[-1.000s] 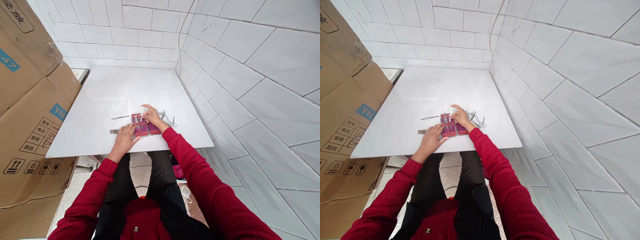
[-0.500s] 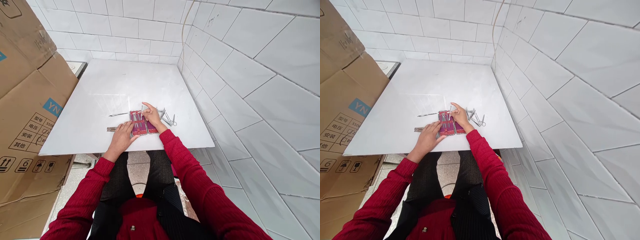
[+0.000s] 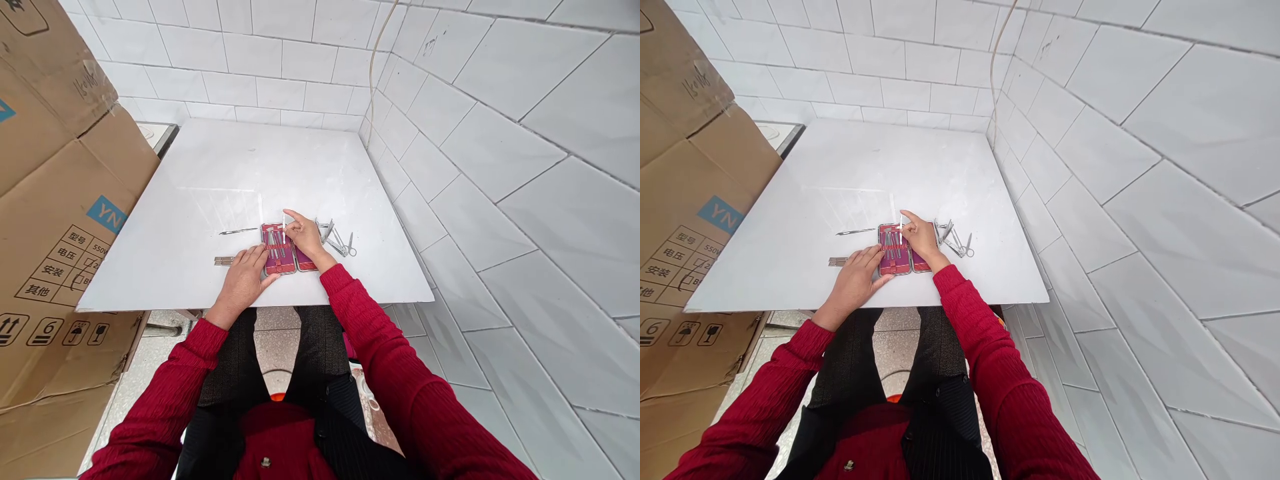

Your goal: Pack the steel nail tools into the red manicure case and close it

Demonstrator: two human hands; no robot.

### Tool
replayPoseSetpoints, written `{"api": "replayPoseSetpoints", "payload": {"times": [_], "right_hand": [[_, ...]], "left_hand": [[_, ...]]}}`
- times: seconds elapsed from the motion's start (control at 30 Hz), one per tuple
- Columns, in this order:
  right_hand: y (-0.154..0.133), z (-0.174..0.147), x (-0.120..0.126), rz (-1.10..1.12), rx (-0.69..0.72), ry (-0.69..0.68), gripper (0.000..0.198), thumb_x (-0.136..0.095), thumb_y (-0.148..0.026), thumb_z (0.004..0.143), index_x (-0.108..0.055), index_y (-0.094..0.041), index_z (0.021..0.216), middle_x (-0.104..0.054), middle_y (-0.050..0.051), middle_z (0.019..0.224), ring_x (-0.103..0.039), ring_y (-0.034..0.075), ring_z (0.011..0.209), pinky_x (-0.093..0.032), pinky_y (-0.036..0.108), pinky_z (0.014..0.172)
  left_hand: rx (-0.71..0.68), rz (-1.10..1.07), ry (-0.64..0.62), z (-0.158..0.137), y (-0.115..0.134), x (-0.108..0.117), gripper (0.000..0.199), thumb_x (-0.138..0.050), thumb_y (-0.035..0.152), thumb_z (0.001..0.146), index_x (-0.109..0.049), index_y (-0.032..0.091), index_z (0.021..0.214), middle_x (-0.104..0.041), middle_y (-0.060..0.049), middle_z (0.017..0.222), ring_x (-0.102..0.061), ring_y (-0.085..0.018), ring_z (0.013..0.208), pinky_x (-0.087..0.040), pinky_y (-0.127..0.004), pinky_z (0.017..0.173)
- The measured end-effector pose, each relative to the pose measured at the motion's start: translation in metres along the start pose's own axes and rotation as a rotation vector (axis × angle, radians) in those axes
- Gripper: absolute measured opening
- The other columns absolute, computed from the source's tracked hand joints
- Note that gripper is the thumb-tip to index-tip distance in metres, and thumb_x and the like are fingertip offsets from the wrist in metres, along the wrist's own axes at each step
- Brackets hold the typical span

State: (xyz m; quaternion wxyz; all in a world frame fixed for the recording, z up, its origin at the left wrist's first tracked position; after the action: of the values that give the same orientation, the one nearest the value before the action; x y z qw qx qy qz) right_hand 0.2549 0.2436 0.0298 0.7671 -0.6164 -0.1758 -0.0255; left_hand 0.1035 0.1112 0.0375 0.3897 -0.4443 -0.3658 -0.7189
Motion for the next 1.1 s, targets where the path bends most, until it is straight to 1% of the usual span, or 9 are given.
{"api": "replayPoseSetpoints", "payload": {"times": [0.1,0.23,0.4,0.5,0.6,0.7,0.83,0.97,1.1], "right_hand": [[-0.0020,-0.0014,-0.0009,-0.029,-0.015,-0.018,0.054,-0.060,-0.025,0.085,-0.065,-0.018,0.138,-0.071,-0.004,0.079,-0.057,0.013,0.067,-0.052,0.026,0.076],[-0.0024,-0.0023,-0.0008,-0.055,-0.035,-0.009,0.050,-0.061,-0.024,0.083,-0.067,-0.019,0.132,-0.070,-0.003,0.081,-0.055,0.013,0.064,-0.052,0.026,0.073],[-0.0042,-0.0018,0.0002,-0.075,0.000,0.003,0.047,-0.061,-0.020,0.082,-0.068,-0.018,0.128,-0.071,-0.001,0.099,-0.051,0.010,0.063,-0.050,0.024,0.070],[-0.0054,-0.0008,0.0012,-0.120,0.013,0.000,0.046,-0.059,-0.018,0.084,-0.069,-0.018,0.129,-0.071,0.002,0.107,-0.050,0.010,0.064,-0.051,0.026,0.074],[-0.0066,0.0010,0.0017,-0.201,0.029,0.011,0.042,-0.054,-0.013,0.087,-0.072,-0.018,0.123,-0.072,0.005,0.112,-0.058,0.013,0.075,-0.053,0.030,0.085],[-0.0078,0.0025,-0.0002,-0.263,0.055,0.015,0.037,-0.049,-0.010,0.089,-0.076,-0.019,0.114,-0.070,0.007,0.119,-0.065,0.017,0.096,-0.051,0.033,0.097],[-0.0062,0.0028,-0.0044,-0.322,0.055,-0.014,0.035,-0.045,-0.009,0.092,-0.078,-0.018,0.100,-0.068,0.008,0.118,-0.065,0.019,0.109,-0.049,0.033,0.100],[-0.0048,0.0020,-0.0055,-0.334,0.061,-0.013,0.034,-0.046,-0.009,0.093,-0.078,-0.019,0.094,-0.068,0.007,0.115,-0.065,0.019,0.108,-0.050,0.034,0.099],[-0.0038,0.0012,-0.0035,-0.273,0.092,0.040,0.032,-0.048,-0.008,0.091,-0.078,-0.018,0.092,-0.068,0.007,0.112,-0.066,0.020,0.103,-0.052,0.035,0.095]], "left_hand": [[0.004,-0.002,-0.004,0.0000,0.0007,0.0010,0.062,-0.059,0.053,0.099,-0.056,0.014,0.147,-0.056,-0.021,0.155,-0.052,-0.037,0.144,-0.039,-0.056,0.122],[0.012,0.023,-0.019,-0.0004,0.0016,0.0023,0.060,-0.056,0.053,0.101,-0.056,0.015,0.147,-0.056,-0.020,0.155,-0.052,-0.036,0.145,-0.039,-0.056,0.121],[0.011,0.019,-0.013,-0.0007,0.0019,0.0029,0.061,-0.057,0.053,0.100,-0.057,0.014,0.147,-0.057,-0.021,0.154,-0.052,-0.037,0.145,-0.039,-0.057,0.121],[0.011,0.022,-0.017,-0.0004,0.0020,0.0028,0.061,-0.057,0.053,0.101,-0.056,0.014,0.147,-0.056,-0.021,0.154,-0.052,-0.037,0.145,-0.039,-0.057,0.121],[0.010,0.033,-0.025,-0.0001,0.0025,0.0029,0.062,-0.057,0.053,0.101,-0.056,0.013,0.147,-0.056,-0.021,0.154,-0.051,-0.037,0.145,-0.039,-0.056,0.121],[0.010,0.034,-0.029,0.0000,0.0026,0.0034,0.061,-0.057,0.053,0.101,-0.056,0.013,0.147,-0.056,-0.021,0.155,-0.051,-0.037,0.145,-0.039,-0.055,0.121],[0.005,0.035,-0.025,-0.0001,0.0020,0.0032,0.062,-0.056,0.054,0.101,-0.056,0.013,0.147,-0.057,-0.021,0.154,-0.051,-0.037,0.145,-0.039,-0.055,0.121],[-0.007,0.048,-0.014,-0.0006,0.0017,0.0021,0.064,-0.055,0.055,0.101,-0.056,0.010,0.147,-0.057,-0.022,0.153,-0.052,-0.037,0.144,-0.040,-0.055,0.121],[-0.011,0.056,-0.002,-0.0016,0.0024,0.0031,0.065,-0.054,0.055,0.102,-0.055,0.008,0.147,-0.057,-0.022,0.153,-0.052,-0.036,0.144,-0.040,-0.054,0.121]]}}
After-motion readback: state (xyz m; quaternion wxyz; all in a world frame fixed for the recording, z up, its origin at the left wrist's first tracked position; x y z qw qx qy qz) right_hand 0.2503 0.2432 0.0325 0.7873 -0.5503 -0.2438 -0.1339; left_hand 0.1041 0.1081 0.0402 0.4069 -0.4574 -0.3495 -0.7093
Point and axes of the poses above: each hand's wrist, its own z-axis towards the middle knuckle, its own x-axis out of the back of the hand, y = z × x, the point moved 7 cm from there along z, towards the middle knuckle
